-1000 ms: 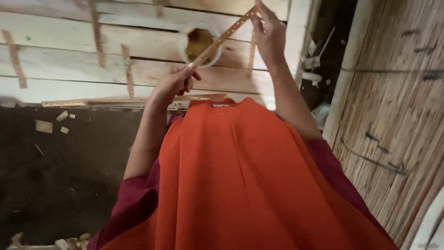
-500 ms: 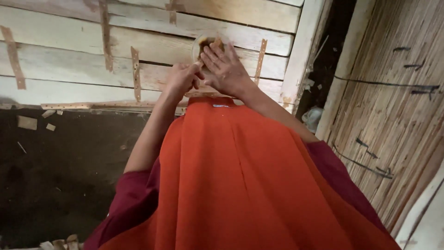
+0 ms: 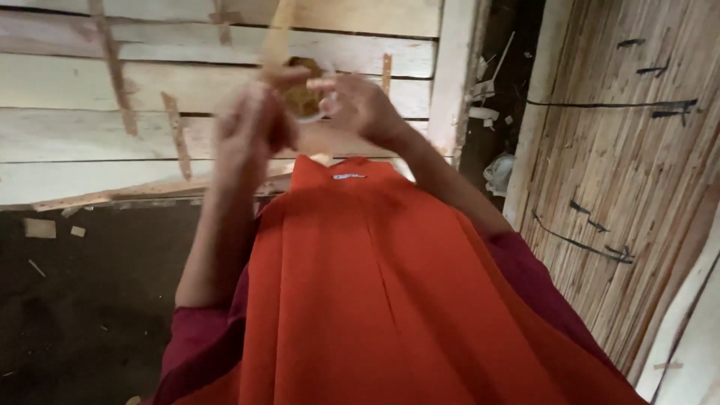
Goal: Applying thin veneer strips to a wooden panel using adhesive and manual pressure.
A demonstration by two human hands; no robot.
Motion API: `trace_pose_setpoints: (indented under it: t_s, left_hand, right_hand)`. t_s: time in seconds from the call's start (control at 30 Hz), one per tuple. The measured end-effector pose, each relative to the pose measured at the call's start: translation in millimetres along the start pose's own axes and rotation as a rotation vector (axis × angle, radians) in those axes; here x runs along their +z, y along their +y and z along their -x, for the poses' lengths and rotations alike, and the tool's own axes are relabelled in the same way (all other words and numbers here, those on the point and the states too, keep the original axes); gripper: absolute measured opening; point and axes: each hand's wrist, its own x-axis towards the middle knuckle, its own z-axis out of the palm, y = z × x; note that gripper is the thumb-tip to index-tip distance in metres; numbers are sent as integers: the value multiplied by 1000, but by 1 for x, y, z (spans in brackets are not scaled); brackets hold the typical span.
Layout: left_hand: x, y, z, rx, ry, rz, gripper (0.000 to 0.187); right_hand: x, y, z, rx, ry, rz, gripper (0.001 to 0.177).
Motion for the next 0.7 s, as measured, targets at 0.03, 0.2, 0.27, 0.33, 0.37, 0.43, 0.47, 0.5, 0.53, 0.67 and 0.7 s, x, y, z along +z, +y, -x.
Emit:
trace_pose_setpoints:
  t_s: [0.03,0.2,0.27,0.33,0.37,0.43,0.47,0.5,0.53,0.67,0.7]
  left_hand:
    - [19,-1,-4,0,-4,-2,41]
    - [111,-54,-23,-272,-209,-336,40]
    - [142,-76,-25,-285,-249,-340,34]
    - [171,-102,-31,-296,-296,-343,36]
    - [184,-115,-32,-277,-301,-399,39]
    - [211,-123,-35,-263,-308,-455,50]
    - [225,-118,-38,-367,-290,-474,45]
    - [238,-112,-40,-473,-267,-494,40]
    - [238,-122,-39,-480,-264,-497,40]
    - [241,-120,-39,-347,-268,-676,15]
    - [243,-109,-36,-404,-300,-669,15]
  right_hand:
    - [-13,6,8,-1,4,-1,34]
    - [-104,-27,42,457,103,-1056,65]
    - [-142,-40,62,473,243,-1026,48]
    - [-177,-25,84,487,390,-991,33]
    - [-192,-4,98,450,455,-1093,27]
    - [-223,10,120,415,525,-1197,22]
    - [-239,4,128,485,579,-1083,24]
    - [-253,-3,134,553,626,-970,31]
    - [-265,-4,141,557,623,-977,31]
    - [-309,8,151,568,717,-936,9]
    - [-316,15,152,624,783,-901,12]
